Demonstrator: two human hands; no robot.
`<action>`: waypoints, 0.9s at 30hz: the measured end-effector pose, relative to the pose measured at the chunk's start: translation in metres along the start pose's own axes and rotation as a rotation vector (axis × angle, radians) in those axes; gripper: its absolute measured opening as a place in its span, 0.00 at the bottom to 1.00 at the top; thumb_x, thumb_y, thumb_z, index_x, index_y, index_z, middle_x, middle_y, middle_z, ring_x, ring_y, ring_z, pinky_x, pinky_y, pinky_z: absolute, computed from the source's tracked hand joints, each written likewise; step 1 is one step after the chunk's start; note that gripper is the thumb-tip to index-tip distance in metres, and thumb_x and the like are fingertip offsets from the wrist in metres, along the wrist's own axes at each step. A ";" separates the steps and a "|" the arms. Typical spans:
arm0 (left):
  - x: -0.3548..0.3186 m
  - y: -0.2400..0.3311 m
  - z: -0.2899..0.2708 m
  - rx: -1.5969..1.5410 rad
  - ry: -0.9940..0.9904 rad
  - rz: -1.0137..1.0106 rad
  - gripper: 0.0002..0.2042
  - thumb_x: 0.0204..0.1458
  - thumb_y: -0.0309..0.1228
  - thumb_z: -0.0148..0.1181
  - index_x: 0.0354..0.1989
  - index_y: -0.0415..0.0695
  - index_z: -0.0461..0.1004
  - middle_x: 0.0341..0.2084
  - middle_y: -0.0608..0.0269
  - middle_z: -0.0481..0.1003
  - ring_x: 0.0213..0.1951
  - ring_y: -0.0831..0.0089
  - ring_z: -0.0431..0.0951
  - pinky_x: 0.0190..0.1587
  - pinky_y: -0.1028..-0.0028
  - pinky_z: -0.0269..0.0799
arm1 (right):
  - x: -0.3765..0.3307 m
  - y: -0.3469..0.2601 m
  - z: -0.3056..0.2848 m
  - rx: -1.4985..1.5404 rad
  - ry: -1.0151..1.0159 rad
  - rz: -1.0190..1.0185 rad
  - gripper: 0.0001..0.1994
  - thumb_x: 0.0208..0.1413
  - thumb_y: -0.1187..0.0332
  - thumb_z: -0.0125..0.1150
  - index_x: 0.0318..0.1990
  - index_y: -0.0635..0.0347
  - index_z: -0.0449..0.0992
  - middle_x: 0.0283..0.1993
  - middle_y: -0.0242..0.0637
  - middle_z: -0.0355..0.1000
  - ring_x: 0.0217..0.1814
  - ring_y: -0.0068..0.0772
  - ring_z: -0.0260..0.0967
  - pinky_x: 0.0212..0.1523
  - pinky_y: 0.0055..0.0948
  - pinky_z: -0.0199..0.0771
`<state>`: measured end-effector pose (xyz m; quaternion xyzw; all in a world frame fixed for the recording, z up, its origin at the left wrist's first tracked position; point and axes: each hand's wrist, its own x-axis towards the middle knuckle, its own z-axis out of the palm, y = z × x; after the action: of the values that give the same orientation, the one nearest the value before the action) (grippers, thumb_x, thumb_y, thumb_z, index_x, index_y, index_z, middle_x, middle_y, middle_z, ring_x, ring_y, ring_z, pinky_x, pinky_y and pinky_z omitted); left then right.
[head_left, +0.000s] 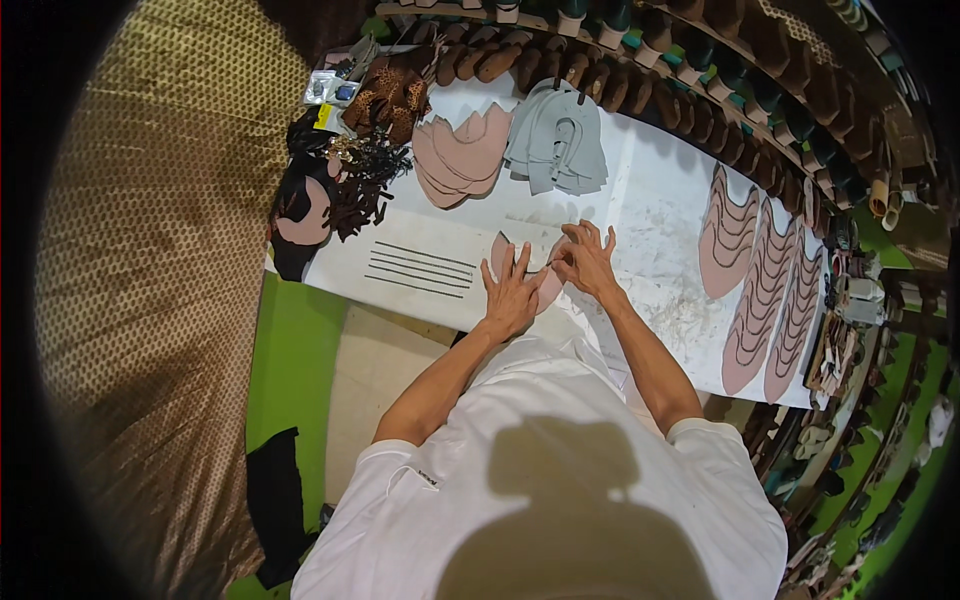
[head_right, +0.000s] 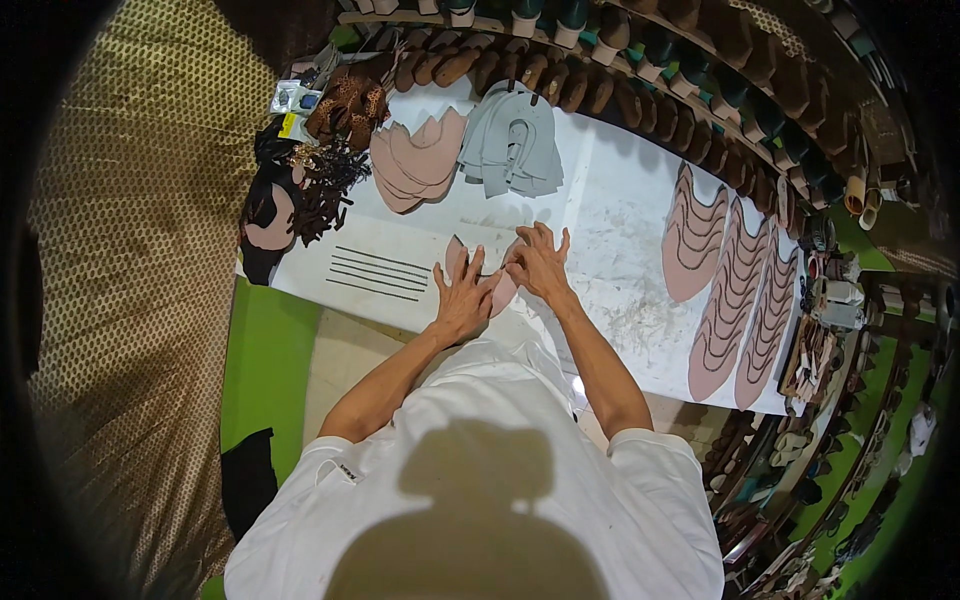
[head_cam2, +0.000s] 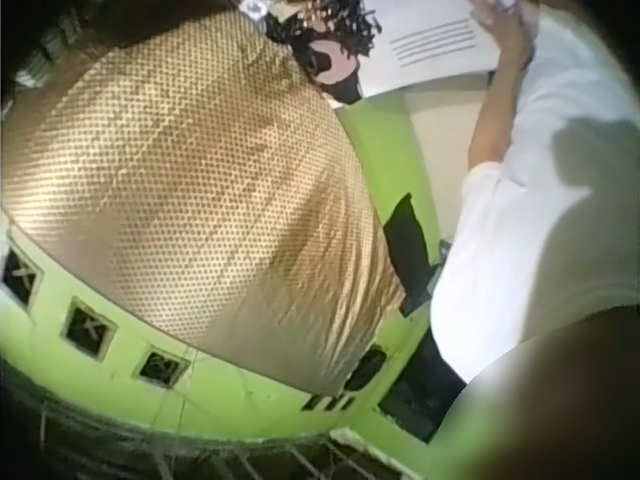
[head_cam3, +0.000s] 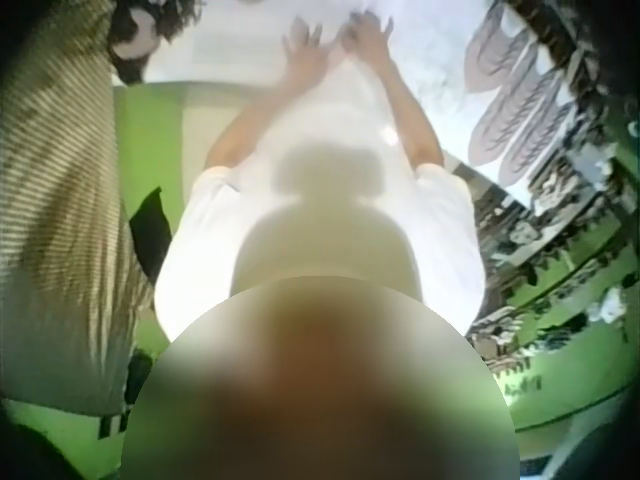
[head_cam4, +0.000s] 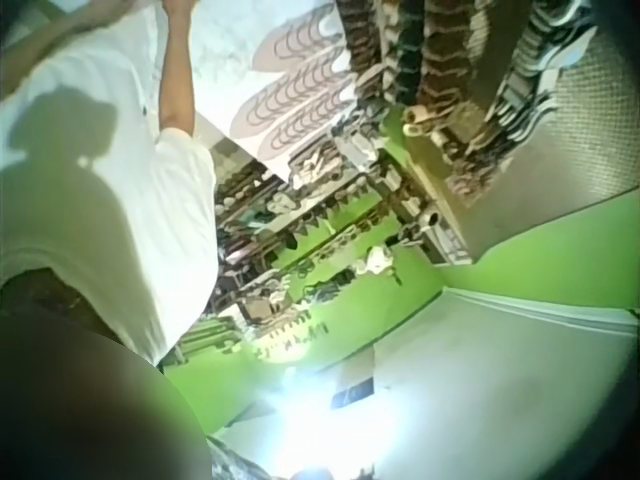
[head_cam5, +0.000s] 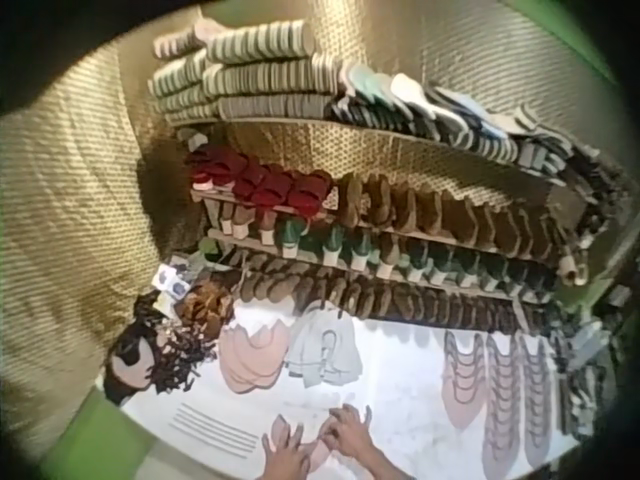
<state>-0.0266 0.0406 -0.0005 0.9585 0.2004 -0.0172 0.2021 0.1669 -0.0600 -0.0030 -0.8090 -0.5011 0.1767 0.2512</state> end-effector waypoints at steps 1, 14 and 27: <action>-0.001 -0.001 0.001 0.000 0.001 -0.004 0.25 0.59 0.33 0.59 0.66 0.62 0.74 0.79 0.51 0.46 0.78 0.44 0.42 0.65 0.19 0.34 | 0.002 -0.002 -0.002 0.001 -0.002 -0.003 0.07 0.50 0.60 0.70 0.33 0.50 0.84 0.68 0.32 0.66 0.79 0.50 0.49 0.74 0.77 0.25; 0.001 0.000 -0.001 0.035 0.051 0.041 0.25 0.58 0.32 0.59 0.66 0.61 0.73 0.79 0.50 0.46 0.78 0.45 0.42 0.65 0.22 0.38 | 0.005 -0.006 0.010 -0.133 0.097 -0.148 0.03 0.53 0.67 0.69 0.33 0.52 0.82 0.65 0.33 0.70 0.78 0.47 0.53 0.75 0.76 0.27; 0.006 0.006 -0.005 -0.107 0.027 -0.029 0.23 0.52 0.28 0.58 0.59 0.54 0.76 0.79 0.45 0.44 0.78 0.40 0.40 0.64 0.18 0.35 | 0.013 -0.009 0.004 -0.090 0.042 -0.063 0.04 0.48 0.67 0.71 0.31 0.53 0.84 0.64 0.34 0.71 0.78 0.49 0.54 0.74 0.77 0.29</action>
<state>-0.0185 0.0400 0.0061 0.9434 0.2179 0.0037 0.2501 0.1640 -0.0439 -0.0012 -0.8069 -0.5284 0.1290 0.2305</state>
